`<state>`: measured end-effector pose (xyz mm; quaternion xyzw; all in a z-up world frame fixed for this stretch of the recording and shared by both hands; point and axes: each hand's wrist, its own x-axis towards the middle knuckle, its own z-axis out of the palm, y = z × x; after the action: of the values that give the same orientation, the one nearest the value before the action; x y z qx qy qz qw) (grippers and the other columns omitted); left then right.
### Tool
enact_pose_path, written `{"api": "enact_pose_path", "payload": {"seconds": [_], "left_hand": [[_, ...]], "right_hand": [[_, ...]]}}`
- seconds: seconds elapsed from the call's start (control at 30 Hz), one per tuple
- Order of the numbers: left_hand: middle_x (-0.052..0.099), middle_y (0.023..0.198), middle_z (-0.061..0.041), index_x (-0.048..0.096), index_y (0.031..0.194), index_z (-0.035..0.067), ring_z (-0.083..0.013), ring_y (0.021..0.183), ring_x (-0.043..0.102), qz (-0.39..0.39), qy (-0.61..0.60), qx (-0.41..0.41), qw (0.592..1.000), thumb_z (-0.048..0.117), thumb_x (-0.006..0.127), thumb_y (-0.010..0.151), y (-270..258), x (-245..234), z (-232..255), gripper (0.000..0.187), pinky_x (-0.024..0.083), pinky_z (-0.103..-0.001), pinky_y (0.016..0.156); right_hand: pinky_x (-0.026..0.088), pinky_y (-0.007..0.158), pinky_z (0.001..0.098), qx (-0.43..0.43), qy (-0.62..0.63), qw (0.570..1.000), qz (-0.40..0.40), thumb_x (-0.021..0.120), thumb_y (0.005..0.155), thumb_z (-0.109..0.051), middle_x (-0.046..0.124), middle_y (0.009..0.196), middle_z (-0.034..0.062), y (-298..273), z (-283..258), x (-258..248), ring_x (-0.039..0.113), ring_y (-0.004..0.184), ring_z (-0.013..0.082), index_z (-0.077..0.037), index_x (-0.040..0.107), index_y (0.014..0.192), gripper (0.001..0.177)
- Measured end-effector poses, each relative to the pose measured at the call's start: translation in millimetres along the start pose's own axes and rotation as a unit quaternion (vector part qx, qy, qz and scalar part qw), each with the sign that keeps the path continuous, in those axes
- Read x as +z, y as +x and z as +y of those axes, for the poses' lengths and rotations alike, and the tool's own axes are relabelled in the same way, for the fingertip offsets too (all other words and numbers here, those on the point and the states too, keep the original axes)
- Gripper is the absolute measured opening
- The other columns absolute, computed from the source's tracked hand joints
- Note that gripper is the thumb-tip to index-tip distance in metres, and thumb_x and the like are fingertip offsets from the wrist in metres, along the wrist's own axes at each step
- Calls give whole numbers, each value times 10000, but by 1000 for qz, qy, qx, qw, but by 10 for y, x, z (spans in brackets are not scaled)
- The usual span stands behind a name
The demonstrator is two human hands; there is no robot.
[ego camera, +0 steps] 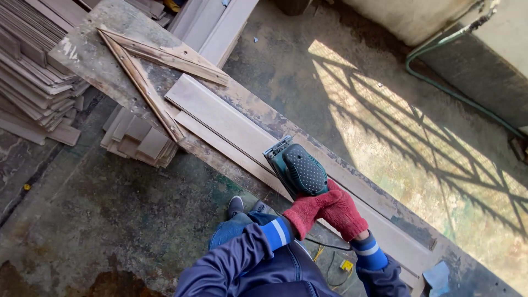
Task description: Sanding a long piece of wood using a power orbital sander and manual sandpaper.
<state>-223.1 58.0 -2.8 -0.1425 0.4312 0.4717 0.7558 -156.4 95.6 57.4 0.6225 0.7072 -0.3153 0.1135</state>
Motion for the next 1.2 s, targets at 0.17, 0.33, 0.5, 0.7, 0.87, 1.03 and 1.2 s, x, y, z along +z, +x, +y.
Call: {"api": "enact_pose_path", "payload": {"seconds": [0.17, 0.33, 0.5, 0.7, 0.87, 1.03, 1.2], "left_hand": [[590, 1453, -106, 372, 1548, 49, -218, 1404, 520, -23, -17, -96, 995, 647, 929, 673, 368, -183, 439, 1197, 357, -372, 1253], [538, 1552, -100, 315, 1606, 85, -203, 1488, 462, -55, -107, -154, 981, 628, 679, 918, 610, -499, 647, 949, 348, -277, 1258], [765, 1190, -124, 588, 1402, 92, -257, 1145, 721, -36, -128, -163, 978, 499, 1049, 612, 923, -782, 755, 1001, 593, -323, 1008], [764, 1106, -133, 614, 1361, 27, -274, 967, 776, -26, -107, -113, 988, 376, 1079, 534, 681, -1084, 1404, 1011, 665, -292, 860], [796, 1012, -110, 681, 1234, 105, -238, 826, 799, 6, -93, -95, 991, 329, 1093, 548, 664, -1360, 2062, 831, 696, -293, 792], [794, 978, -132, 661, 1242, 83, -260, 778, 798, 44, -122, -56, 990, 293, 1089, 535, 250, -1558, 3075, 853, 707, -325, 724], [737, 1153, -193, 520, 1411, 63, -401, 909, 769, 21, -132, 25, 991, 239, 1074, 603, 734, -1947, 3168, 995, 700, -505, 736]], "right_hand": [[565, 862, 597, -73, -27, 995, -55, 668, 824, -229, 728, 948, 229, 412, -367, -90, 699, 994, 497, -99, 647, 1069, 277], [555, 932, 606, -69, -28, 993, -93, 642, 841, -303, 752, 1005, 215, 716, -601, -61, 697, 1048, 496, -171, 679, 1130, 320], [542, 975, 618, -38, -14, 994, -101, 633, 816, -300, 752, 1061, 215, 743, -1232, -72, 682, 1092, 498, -196, 675, 1221, 420], [538, 984, 631, -32, -8, 994, -104, 568, 835, -268, 725, 1102, 256, 954, -2024, 33, 645, 1118, 533, -169, 650, 1230, 416], [543, 977, 624, -47, -5, 994, -100, 598, 827, -257, 744, 1039, 230, 1292, -2497, 228, 683, 1078, 505, -163, 657, 1194, 384], [548, 961, 622, -66, 18, 994, -90, 551, 832, -290, 743, 1008, 211, 1499, -3200, 327, 692, 1053, 494, -164, 667, 1166, 375], [527, 1011, 590, -61, 19, 993, -103, 481, 861, -300, 743, 1084, 203, 1700, -3789, 374, 674, 1119, 481, -177, 678, 1199, 410]]}}
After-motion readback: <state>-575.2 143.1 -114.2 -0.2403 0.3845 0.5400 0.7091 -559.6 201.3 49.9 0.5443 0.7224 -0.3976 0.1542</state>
